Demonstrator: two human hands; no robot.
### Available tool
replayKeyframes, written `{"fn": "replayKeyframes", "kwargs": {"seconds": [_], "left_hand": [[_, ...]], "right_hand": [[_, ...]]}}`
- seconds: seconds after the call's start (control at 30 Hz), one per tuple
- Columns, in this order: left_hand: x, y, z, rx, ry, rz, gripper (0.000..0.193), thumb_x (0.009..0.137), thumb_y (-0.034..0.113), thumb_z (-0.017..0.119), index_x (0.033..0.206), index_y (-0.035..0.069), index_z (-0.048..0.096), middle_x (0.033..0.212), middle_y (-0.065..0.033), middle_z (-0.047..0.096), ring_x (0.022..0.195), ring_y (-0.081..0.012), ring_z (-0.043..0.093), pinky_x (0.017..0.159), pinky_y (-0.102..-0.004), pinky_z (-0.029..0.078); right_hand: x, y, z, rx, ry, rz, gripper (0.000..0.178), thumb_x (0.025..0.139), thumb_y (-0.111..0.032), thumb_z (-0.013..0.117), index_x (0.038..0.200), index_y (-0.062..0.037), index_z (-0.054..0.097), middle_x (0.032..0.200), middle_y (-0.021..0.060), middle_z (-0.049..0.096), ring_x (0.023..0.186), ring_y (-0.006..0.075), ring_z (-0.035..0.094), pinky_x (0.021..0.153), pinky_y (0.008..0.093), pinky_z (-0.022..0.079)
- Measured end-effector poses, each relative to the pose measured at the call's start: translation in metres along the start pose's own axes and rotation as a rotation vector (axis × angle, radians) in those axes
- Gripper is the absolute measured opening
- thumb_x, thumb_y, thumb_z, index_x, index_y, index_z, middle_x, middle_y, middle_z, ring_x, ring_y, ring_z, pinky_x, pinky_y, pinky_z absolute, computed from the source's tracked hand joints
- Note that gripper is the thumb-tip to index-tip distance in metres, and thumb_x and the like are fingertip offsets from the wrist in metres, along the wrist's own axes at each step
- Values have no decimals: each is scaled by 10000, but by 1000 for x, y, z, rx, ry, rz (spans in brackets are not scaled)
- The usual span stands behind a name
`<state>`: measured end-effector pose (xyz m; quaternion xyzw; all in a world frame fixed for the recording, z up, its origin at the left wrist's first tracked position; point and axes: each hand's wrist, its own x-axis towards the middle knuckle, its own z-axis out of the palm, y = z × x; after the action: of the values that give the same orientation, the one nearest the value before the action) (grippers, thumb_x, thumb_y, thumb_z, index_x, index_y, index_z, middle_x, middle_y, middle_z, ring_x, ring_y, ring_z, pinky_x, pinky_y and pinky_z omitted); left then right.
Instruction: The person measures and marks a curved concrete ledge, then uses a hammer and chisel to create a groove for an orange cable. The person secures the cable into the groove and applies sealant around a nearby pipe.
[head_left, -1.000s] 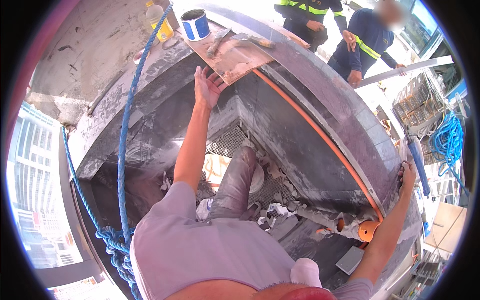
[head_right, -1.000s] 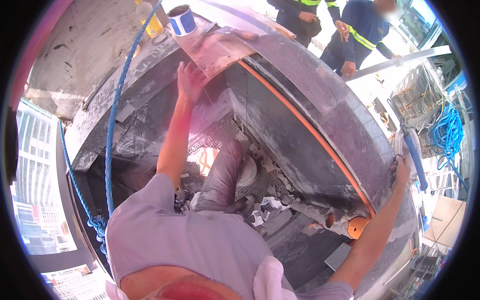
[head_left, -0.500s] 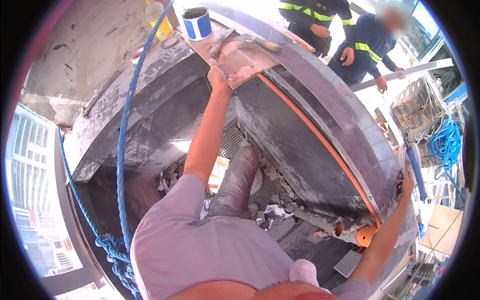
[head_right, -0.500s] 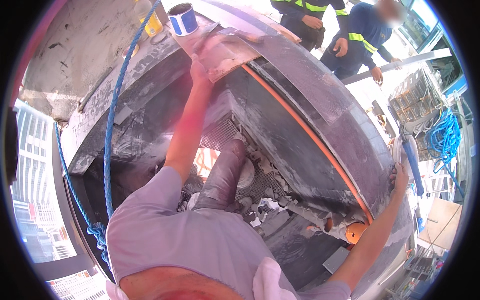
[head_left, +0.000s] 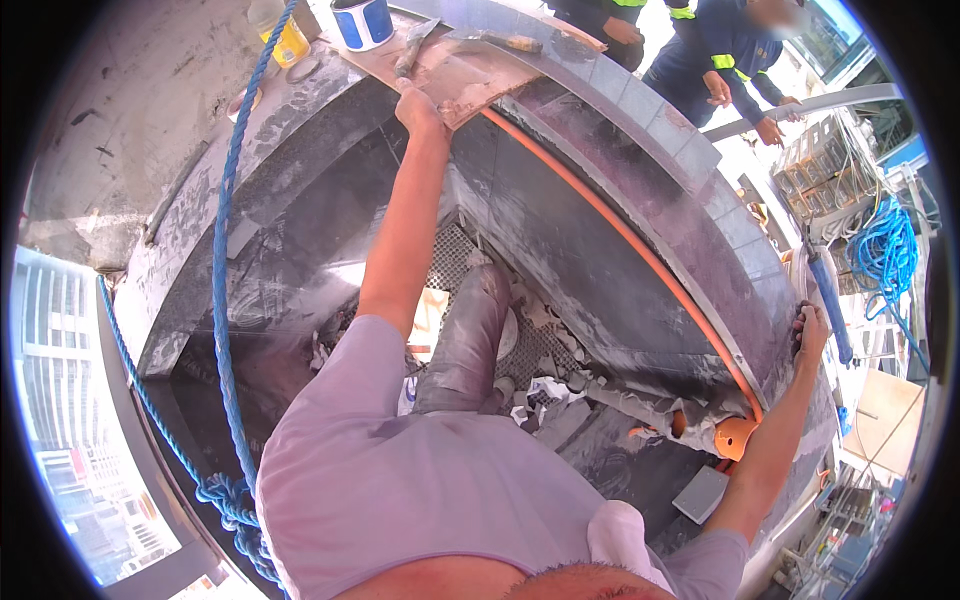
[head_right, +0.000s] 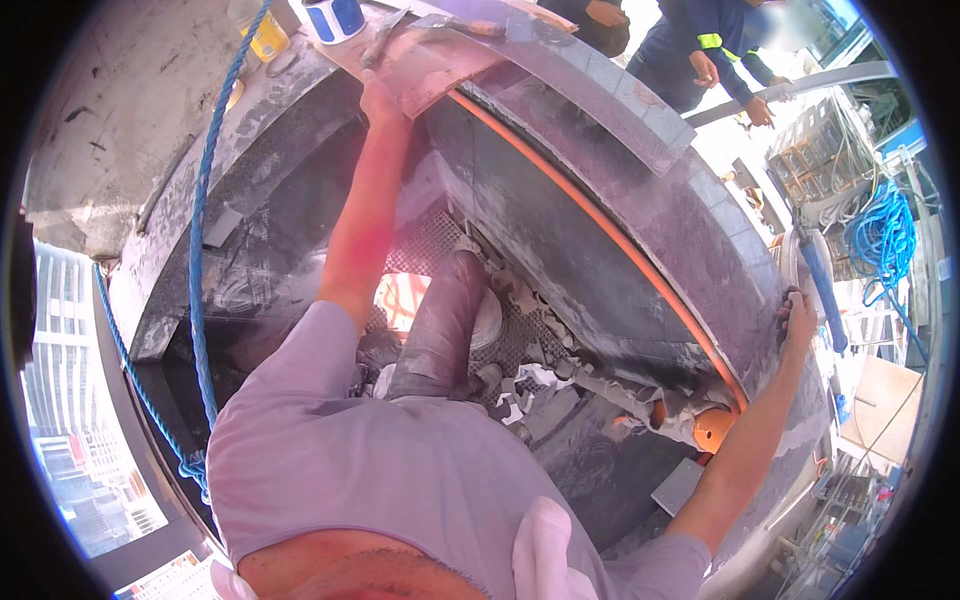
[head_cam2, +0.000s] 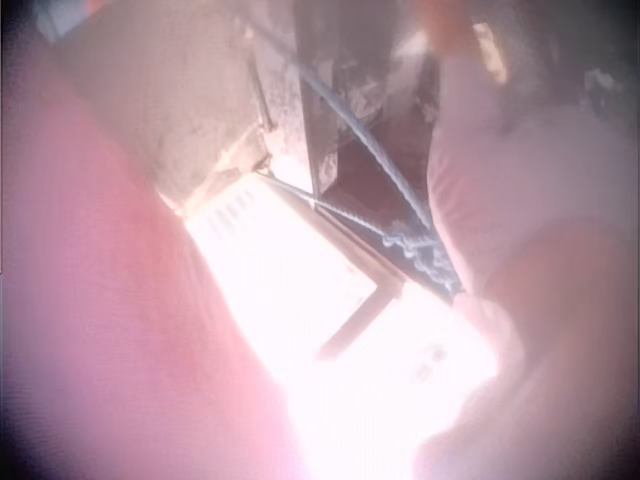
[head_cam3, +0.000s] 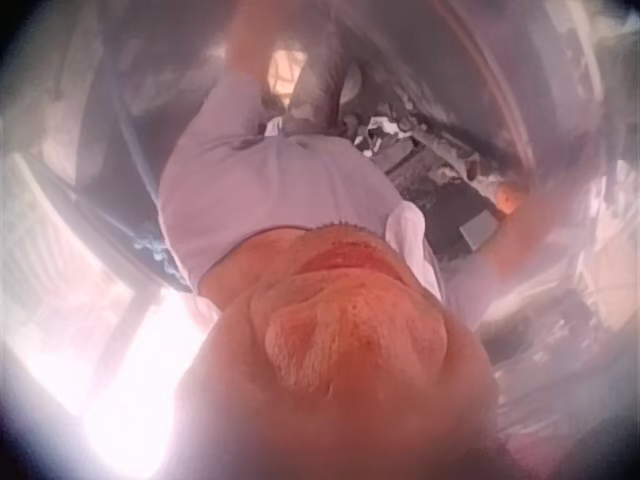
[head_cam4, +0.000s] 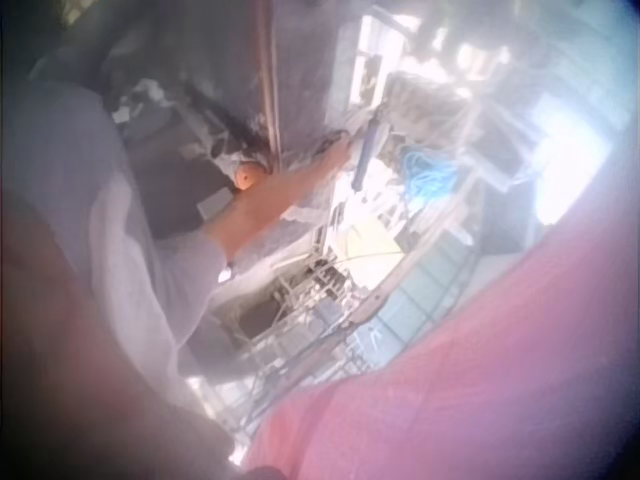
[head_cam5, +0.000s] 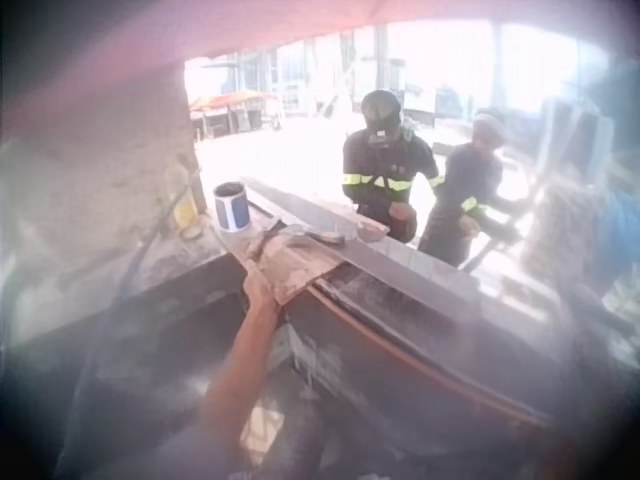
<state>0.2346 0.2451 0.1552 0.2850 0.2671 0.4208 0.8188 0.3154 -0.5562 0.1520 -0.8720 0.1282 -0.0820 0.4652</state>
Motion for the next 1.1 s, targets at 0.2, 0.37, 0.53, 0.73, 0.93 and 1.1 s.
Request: {"fn": "replayKeyframes", "kwargs": {"seconds": [0.2,0.37,0.53,0.73,0.93,1.1], "left_hand": [[14,-13,-6,78,100,29,602,1170,423,444,1400,-122,557,1313,-216,657,1051,-347,746,823,-509,660],[45,-15,-25,41,20,23,574,1165,447,441,1432,-53,532,1322,-198,641,1075,-350,733,790,-497,648],[1,-20,-11,-177,-141,-136,632,1160,476,440,1526,-39,457,1445,-193,601,1219,-354,694,979,-487,621],[6,-33,-17,-97,0,-1,581,1146,467,493,1559,59,484,1473,-142,598,1265,-310,657,1039,-483,577],[-12,-17,-1,36,69,6,478,1175,329,447,1523,8,509,1363,-166,650,1146,-286,697,918,-431,609],[-1,-17,3,64,75,61,423,1175,302,448,1443,-13,538,1275,-161,666,1055,-257,696,848,-417,608]], "right_hand": [[3,3,2,19,9,-3,280,980,-231,631,1168,-67,758,803,-47,622,651,42,578,533,205,402],[8,-3,13,46,-1,0,280,983,-239,621,1160,-70,757,800,-45,619,649,51,572,543,215,407],[12,-5,-7,16,68,135,384,1003,-422,655,1150,-77,738,821,-6,617,643,72,575,542,246,434],[-58,-153,138,-54,-252,-208,584,1042,-479,655,1442,-56,607,1239,132,696,1033,200,664,764,329,550],[-100,-225,252,-43,-354,-563,871,959,-499,789,1615,-22,472,1469,268,608,1389,399,573,1200,487,412],[-117,-241,288,-291,-245,-623,1027,830,-480,910,1608,27,474,1504,321,555,1450,423,512,1205,484,410]]}}
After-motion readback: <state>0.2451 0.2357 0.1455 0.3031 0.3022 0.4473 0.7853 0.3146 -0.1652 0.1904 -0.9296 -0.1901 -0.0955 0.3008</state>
